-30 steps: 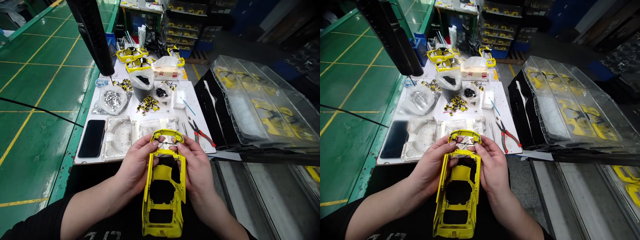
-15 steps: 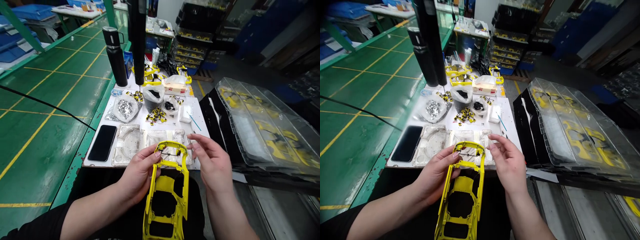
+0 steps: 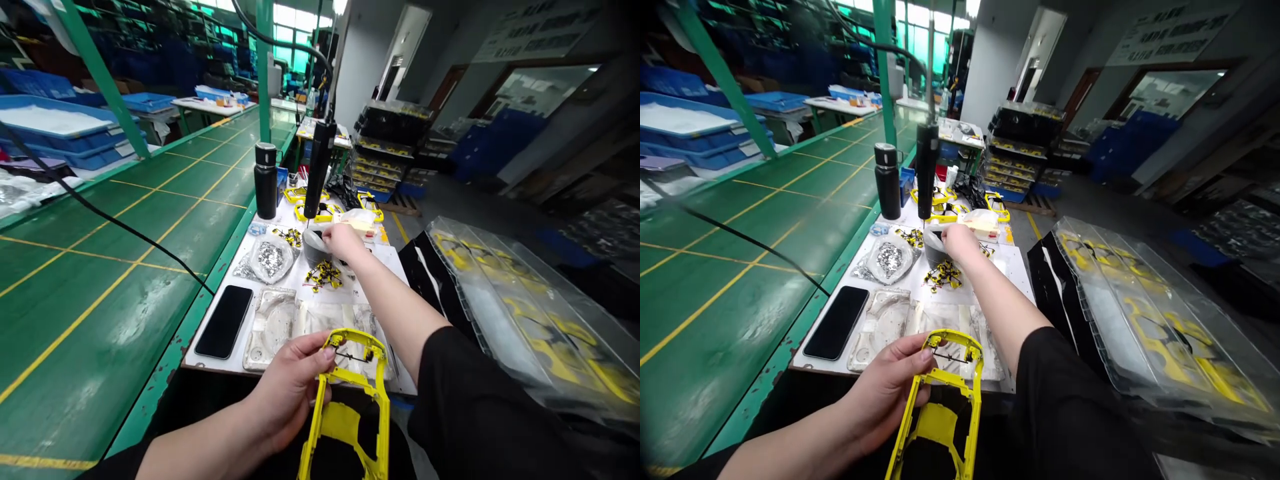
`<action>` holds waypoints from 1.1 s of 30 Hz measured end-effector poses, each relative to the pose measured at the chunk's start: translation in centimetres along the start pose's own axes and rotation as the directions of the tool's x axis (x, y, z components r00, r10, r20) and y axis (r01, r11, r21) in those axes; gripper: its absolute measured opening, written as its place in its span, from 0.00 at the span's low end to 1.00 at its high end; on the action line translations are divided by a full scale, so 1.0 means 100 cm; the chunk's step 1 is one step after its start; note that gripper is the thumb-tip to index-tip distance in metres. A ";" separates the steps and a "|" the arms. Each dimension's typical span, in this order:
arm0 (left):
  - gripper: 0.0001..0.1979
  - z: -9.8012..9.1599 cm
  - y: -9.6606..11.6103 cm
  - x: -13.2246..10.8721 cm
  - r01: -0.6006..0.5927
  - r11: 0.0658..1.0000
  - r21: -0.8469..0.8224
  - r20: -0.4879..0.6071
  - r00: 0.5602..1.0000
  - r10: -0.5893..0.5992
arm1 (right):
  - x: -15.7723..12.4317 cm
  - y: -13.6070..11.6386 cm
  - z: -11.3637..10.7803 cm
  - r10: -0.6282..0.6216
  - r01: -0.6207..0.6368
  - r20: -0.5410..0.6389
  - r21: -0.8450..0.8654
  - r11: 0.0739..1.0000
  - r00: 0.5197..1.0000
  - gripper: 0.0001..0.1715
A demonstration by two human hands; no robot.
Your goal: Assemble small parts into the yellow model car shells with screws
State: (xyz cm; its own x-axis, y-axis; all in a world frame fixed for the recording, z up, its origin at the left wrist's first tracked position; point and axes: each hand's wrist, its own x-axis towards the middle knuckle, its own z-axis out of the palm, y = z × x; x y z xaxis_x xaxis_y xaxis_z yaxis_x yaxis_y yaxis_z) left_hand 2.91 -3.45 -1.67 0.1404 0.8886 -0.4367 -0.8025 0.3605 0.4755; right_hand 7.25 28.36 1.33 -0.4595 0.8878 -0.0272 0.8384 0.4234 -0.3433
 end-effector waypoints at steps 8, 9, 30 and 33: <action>0.26 -0.007 0.005 0.003 -0.023 0.996 -0.089 -0.029 0.999 0.021 | 0.029 -0.004 0.007 0.028 -0.001 0.126 -0.214 0.977 0.992 0.18; 0.26 -0.008 0.005 0.004 -0.022 0.995 -0.095 -0.024 1.000 0.020 | 0.028 -0.002 0.007 0.029 -0.003 0.116 -0.220 0.976 0.993 0.18; 0.24 -0.011 0.006 0.012 0.022 0.997 -0.079 -0.009 1.000 -0.023 | -0.022 -0.004 0.041 -0.168 0.184 -0.080 0.292 0.939 0.983 0.14; 0.25 -0.012 0.003 0.013 0.023 0.996 -0.086 -0.026 0.999 -0.026 | -0.018 -0.007 0.053 -0.161 0.185 -0.096 0.358 0.915 0.982 0.14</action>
State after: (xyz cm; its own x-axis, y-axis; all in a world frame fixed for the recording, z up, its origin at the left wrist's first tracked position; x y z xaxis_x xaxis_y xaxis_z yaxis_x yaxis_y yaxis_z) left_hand 2.17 -2.48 -3.01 0.1459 0.8714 -0.4683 -0.8457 0.3555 0.3981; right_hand 5.90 25.48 -3.39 -0.5582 0.8212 0.1182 0.5776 0.4869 -0.6552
